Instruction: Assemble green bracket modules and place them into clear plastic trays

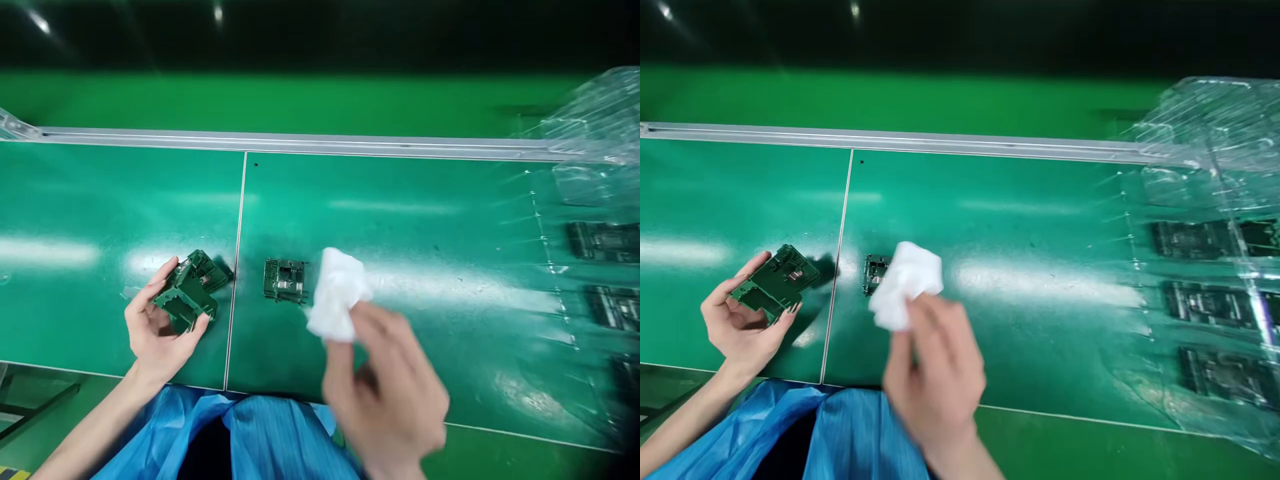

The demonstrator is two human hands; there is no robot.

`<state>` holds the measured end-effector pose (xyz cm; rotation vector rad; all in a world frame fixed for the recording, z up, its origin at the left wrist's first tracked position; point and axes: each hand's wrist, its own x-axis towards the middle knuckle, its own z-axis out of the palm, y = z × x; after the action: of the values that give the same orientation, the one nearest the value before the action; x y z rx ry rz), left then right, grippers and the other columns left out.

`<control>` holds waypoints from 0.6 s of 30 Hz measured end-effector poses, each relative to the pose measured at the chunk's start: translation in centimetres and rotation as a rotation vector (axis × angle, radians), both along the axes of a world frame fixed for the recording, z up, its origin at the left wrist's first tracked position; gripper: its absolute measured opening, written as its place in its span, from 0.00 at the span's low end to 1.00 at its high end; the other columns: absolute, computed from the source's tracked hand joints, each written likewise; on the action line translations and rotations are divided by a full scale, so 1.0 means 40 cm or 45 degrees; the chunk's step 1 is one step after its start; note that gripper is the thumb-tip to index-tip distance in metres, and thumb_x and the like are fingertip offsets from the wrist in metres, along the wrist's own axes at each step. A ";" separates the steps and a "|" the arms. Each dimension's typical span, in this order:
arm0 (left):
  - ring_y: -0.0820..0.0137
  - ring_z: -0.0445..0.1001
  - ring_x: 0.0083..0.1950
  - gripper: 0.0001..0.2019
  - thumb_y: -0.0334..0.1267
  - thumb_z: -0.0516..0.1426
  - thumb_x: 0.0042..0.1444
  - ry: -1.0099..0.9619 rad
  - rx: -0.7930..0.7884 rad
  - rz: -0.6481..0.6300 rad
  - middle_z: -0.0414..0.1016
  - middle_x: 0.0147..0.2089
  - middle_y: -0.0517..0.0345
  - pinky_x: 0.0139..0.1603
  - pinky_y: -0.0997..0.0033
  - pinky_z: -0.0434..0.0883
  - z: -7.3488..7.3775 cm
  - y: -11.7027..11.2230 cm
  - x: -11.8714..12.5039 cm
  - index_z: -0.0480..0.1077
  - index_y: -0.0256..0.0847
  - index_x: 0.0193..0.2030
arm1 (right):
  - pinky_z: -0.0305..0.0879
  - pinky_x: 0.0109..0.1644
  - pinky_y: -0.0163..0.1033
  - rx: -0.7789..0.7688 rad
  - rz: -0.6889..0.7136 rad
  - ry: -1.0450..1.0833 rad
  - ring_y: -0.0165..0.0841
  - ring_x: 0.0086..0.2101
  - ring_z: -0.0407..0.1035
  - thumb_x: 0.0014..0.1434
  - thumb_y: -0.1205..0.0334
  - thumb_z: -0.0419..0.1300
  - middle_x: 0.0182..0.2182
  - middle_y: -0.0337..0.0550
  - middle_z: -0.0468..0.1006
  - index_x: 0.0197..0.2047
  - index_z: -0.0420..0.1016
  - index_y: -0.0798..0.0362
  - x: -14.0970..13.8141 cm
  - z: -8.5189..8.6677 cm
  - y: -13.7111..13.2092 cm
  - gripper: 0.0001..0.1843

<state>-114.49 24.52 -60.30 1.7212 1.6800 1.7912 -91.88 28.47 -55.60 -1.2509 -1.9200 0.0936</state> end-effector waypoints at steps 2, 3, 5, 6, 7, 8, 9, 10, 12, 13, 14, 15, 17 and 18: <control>0.61 0.71 0.59 0.24 0.34 0.67 0.50 -0.082 -0.004 0.030 0.73 0.57 0.54 0.59 0.57 0.71 0.004 -0.002 0.001 0.67 0.46 0.54 | 0.69 0.29 0.40 0.111 0.158 0.072 0.35 0.31 0.71 0.59 0.71 0.54 0.36 0.48 0.77 0.43 0.74 0.51 -0.087 0.027 -0.079 0.12; 0.63 0.72 0.58 0.16 0.36 0.63 0.55 -0.163 -0.057 0.053 0.75 0.55 0.58 0.60 0.59 0.70 0.007 -0.005 0.002 0.70 0.47 0.51 | 0.68 0.27 0.39 0.112 0.249 0.052 0.34 0.29 0.70 0.58 0.70 0.55 0.36 0.48 0.78 0.42 0.75 0.53 -0.126 0.033 -0.107 0.10; 0.68 0.73 0.57 0.09 0.35 0.54 0.63 -0.320 -0.213 0.099 0.77 0.52 0.64 0.61 0.65 0.68 0.017 -0.014 0.006 0.74 0.49 0.46 | 0.66 0.25 0.38 0.033 0.350 -0.022 0.33 0.27 0.70 0.57 0.69 0.56 0.36 0.49 0.78 0.40 0.75 0.57 -0.187 0.032 -0.138 0.10; 0.70 0.73 0.56 0.11 0.33 0.52 0.64 -0.357 -0.283 0.131 0.77 0.52 0.65 0.61 0.68 0.68 0.022 -0.020 0.009 0.75 0.49 0.45 | 0.65 0.23 0.38 -0.006 0.372 -0.049 0.32 0.26 0.69 0.56 0.70 0.55 0.35 0.50 0.78 0.40 0.76 0.59 -0.207 0.028 -0.143 0.10; 0.70 0.72 0.57 0.13 0.32 0.52 0.64 -0.366 -0.327 0.156 0.76 0.53 0.66 0.62 0.69 0.68 0.028 -0.025 0.013 0.75 0.49 0.47 | 0.64 0.22 0.37 -0.032 0.372 -0.059 0.32 0.25 0.69 0.56 0.71 0.54 0.34 0.50 0.77 0.40 0.76 0.60 -0.221 0.023 -0.144 0.11; 0.69 0.72 0.58 0.14 0.31 0.52 0.64 -0.364 -0.335 0.170 0.75 0.55 0.67 0.63 0.68 0.67 0.034 -0.029 0.019 0.75 0.49 0.49 | 0.63 0.21 0.37 -0.030 0.360 -0.049 0.31 0.24 0.68 0.55 0.73 0.53 0.32 0.49 0.77 0.39 0.75 0.60 -0.229 0.019 -0.141 0.11; 0.69 0.71 0.59 0.14 0.31 0.52 0.63 -0.360 -0.315 0.169 0.74 0.56 0.67 0.64 0.67 0.66 0.040 -0.033 0.025 0.74 0.49 0.50 | 0.61 0.20 0.36 -0.014 0.344 -0.029 0.30 0.23 0.67 0.54 0.74 0.52 0.29 0.48 0.76 0.38 0.75 0.61 -0.233 0.016 -0.137 0.12; 0.69 0.70 0.60 0.14 0.31 0.52 0.63 -0.360 -0.288 0.155 0.74 0.56 0.69 0.65 0.67 0.65 0.045 -0.035 0.032 0.74 0.50 0.50 | 0.60 0.20 0.36 -0.003 0.338 -0.016 0.30 0.21 0.66 0.54 0.75 0.51 0.28 0.47 0.75 0.38 0.75 0.61 -0.233 0.014 -0.132 0.12; 0.71 0.68 0.61 0.15 0.31 0.51 0.64 -0.399 -0.247 0.114 0.74 0.56 0.71 0.67 0.68 0.62 0.054 -0.036 0.044 0.74 0.52 0.49 | 0.60 0.20 0.36 0.029 0.331 -0.008 0.29 0.21 0.65 0.53 0.76 0.51 0.26 0.46 0.74 0.37 0.75 0.61 -0.227 0.013 -0.125 0.13; 0.72 0.68 0.61 0.15 0.30 0.51 0.65 -0.419 -0.254 0.098 0.75 0.55 0.72 0.67 0.68 0.62 0.057 -0.036 0.050 0.74 0.53 0.49 | 0.60 0.20 0.36 0.043 0.338 -0.019 0.29 0.21 0.65 0.53 0.75 0.51 0.27 0.48 0.75 0.37 0.75 0.62 -0.223 0.014 -0.123 0.13; 0.72 0.68 0.61 0.16 0.29 0.50 0.65 -0.425 -0.265 0.105 0.75 0.54 0.72 0.67 0.68 0.62 0.058 -0.035 0.054 0.74 0.53 0.49 | 0.61 0.20 0.36 0.049 0.354 -0.034 0.30 0.21 0.66 0.53 0.75 0.51 0.28 0.49 0.76 0.37 0.75 0.62 -0.217 0.015 -0.122 0.13; 0.71 0.69 0.61 0.17 0.28 0.50 0.65 -0.416 -0.280 0.118 0.75 0.54 0.71 0.67 0.67 0.62 0.060 -0.035 0.057 0.75 0.53 0.49 | 0.61 0.20 0.35 0.051 0.374 -0.046 0.30 0.22 0.67 0.53 0.74 0.51 0.29 0.50 0.76 0.37 0.75 0.62 -0.211 0.014 -0.122 0.13; 0.68 0.69 0.61 0.18 0.26 0.49 0.64 -0.374 -0.305 0.136 0.76 0.53 0.70 0.67 0.63 0.63 0.060 -0.036 0.061 0.74 0.53 0.49 | 0.62 0.21 0.35 0.051 0.398 -0.047 0.30 0.23 0.67 0.53 0.74 0.50 0.30 0.51 0.76 0.37 0.76 0.62 -0.201 0.011 -0.123 0.14; 0.68 0.70 0.60 0.18 0.26 0.50 0.64 -0.353 -0.289 0.144 0.76 0.53 0.70 0.67 0.61 0.63 0.059 -0.037 0.062 0.74 0.53 0.49 | 0.62 0.21 0.35 0.054 0.407 -0.038 0.30 0.23 0.68 0.54 0.74 0.50 0.31 0.51 0.76 0.36 0.77 0.62 -0.196 0.008 -0.124 0.14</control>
<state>-112.01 23.03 -57.95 1.2471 1.8054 1.7121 -99.74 23.50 -55.26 -0.9134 -2.1231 0.1990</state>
